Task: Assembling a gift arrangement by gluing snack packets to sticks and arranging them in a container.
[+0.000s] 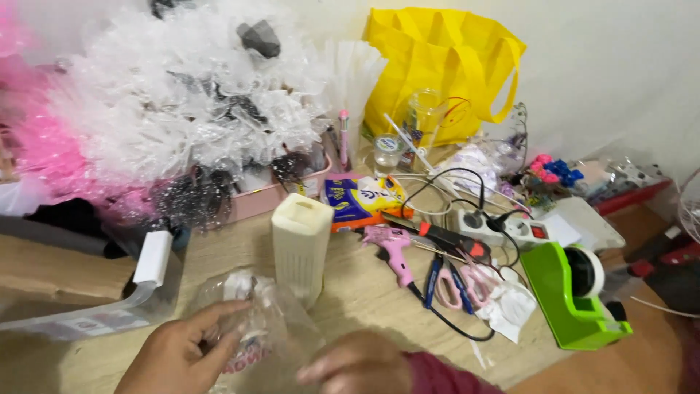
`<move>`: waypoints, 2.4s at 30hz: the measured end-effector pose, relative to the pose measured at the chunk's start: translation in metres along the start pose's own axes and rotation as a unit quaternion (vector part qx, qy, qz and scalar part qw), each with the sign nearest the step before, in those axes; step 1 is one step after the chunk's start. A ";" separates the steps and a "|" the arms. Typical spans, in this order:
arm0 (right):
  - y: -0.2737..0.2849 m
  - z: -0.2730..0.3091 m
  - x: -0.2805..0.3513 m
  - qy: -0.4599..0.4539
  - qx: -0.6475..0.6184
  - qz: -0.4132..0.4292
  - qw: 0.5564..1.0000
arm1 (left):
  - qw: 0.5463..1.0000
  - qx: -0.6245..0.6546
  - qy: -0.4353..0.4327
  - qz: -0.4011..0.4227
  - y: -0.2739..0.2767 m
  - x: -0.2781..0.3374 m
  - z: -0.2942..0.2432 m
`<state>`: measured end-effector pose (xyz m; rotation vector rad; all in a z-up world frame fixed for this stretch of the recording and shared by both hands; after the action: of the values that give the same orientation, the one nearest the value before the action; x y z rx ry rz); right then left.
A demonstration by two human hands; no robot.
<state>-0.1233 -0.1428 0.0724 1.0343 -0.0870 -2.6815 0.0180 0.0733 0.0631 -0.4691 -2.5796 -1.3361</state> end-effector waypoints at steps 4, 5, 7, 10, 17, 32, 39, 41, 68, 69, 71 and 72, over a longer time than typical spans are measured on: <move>-0.046 -0.067 0.014 0.115 0.201 0.178 0.957 | 0.998 0.055 -0.011 -0.007 -0.005 0.000 -0.001; -0.043 -0.027 -0.021 0.171 0.309 0.110 0.929 | 0.999 0.043 -0.013 -0.027 -0.004 -0.001 0.001; -0.040 0.012 -0.053 0.224 0.416 0.044 0.880 | 0.998 0.032 -0.020 -0.044 -0.006 -0.006 0.004; -0.031 0.004 -0.045 0.188 0.443 0.099 0.871 | 0.999 -0.034 0.021 -0.004 -0.019 -0.014 0.008; 0.090 -0.017 -0.070 0.009 0.394 -0.136 0.909 | 0.998 0.044 -0.013 -0.030 0.001 -0.007 0.004; 0.045 -0.172 -0.089 -0.133 0.458 0.041 0.878 | 0.974 0.211 -0.072 -0.027 0.019 -0.007 0.021; 0.086 -0.241 -0.084 0.039 0.819 0.033 0.572 | 0.948 0.232 -0.212 0.046 0.010 -0.002 0.023; 0.090 -0.257 -0.082 0.012 0.793 0.030 0.609 | 0.936 0.250 -0.239 0.070 0.009 0.001 0.030; 0.106 -0.255 -0.083 -0.024 0.710 0.025 0.704 | 0.920 0.251 -0.191 0.233 -0.027 -0.018 0.018; 0.109 -0.253 -0.081 -0.076 0.689 0.046 0.719 | 0.925 0.250 -0.176 0.226 -0.027 -0.015 0.018; 0.103 -0.211 -0.089 -0.095 0.627 -0.011 0.773 | 0.927 0.250 -0.167 0.223 -0.029 -0.014 0.020; 0.106 -0.188 -0.094 -0.110 0.561 -0.071 0.818 | 0.930 0.247 -0.161 0.219 -0.028 -0.014 0.020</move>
<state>0.0923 -0.2122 0.0092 0.9331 -1.8672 -2.7635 0.0205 0.0715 0.0262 -1.1493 -2.6895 -0.4678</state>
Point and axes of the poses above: each hand's wrist, its own x-axis away from the middle knuckle, its own y-axis out of the back of the hand, z = x × y, the point moved 6 cm from there along -x, towards the middle knuckle, and after that the axes turned 7 degrees about y, right-handed, at the moved point
